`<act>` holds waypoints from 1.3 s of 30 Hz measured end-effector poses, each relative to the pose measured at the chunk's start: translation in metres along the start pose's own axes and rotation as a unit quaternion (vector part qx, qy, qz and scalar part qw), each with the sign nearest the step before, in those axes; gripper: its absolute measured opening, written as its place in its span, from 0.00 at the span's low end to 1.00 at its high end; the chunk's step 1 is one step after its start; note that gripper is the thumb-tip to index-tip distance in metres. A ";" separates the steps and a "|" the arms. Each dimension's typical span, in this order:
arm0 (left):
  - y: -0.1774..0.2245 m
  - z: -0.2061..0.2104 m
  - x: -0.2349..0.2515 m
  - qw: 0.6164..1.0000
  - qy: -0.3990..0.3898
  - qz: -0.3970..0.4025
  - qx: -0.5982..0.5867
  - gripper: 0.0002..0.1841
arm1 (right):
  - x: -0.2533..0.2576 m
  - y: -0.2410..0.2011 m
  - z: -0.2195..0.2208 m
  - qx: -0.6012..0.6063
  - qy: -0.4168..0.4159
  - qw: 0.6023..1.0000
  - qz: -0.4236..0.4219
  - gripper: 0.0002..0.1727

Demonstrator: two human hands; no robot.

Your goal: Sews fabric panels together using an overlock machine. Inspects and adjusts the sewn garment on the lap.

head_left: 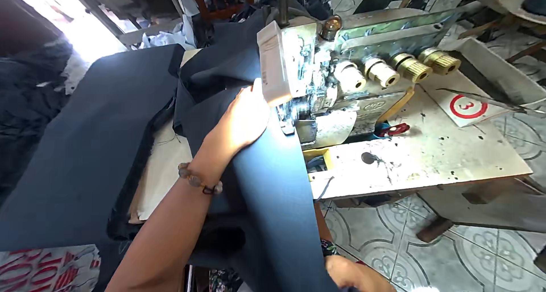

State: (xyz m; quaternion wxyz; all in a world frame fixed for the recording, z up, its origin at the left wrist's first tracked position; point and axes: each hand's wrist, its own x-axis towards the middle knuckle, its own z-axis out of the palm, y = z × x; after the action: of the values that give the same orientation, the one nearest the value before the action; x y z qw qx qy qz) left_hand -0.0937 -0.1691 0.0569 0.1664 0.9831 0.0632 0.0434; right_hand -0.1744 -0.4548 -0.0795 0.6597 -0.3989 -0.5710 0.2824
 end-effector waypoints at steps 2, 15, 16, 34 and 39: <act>-0.010 0.000 0.026 1.000 0.012 0.007 0.010 0.30 | 0.004 0.006 -0.005 -0.017 0.047 0.999 0.014 0.16; -0.037 -0.014 0.077 0.985 0.166 0.053 0.007 0.28 | 0.066 0.021 -0.015 -0.114 0.368 0.909 0.160 0.12; -0.039 -0.012 0.049 0.983 0.173 0.055 -0.016 0.29 | 0.070 0.019 -0.017 -0.102 0.368 0.910 0.163 0.11; -0.096 -0.053 -0.046 0.973 0.191 -0.112 0.060 0.21 | 0.152 0.013 -0.017 0.404 0.356 0.832 0.135 0.27; -0.084 -0.063 0.053 0.973 0.214 -0.089 0.004 0.24 | 0.154 0.025 -0.026 0.248 0.237 0.926 0.154 0.24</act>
State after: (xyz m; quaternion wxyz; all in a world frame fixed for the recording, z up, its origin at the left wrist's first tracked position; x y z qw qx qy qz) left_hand -0.0571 -0.0628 0.0918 0.1484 0.9421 0.1849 0.2371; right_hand -0.1180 -0.3199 -0.0202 0.8021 -0.3609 -0.2406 0.4105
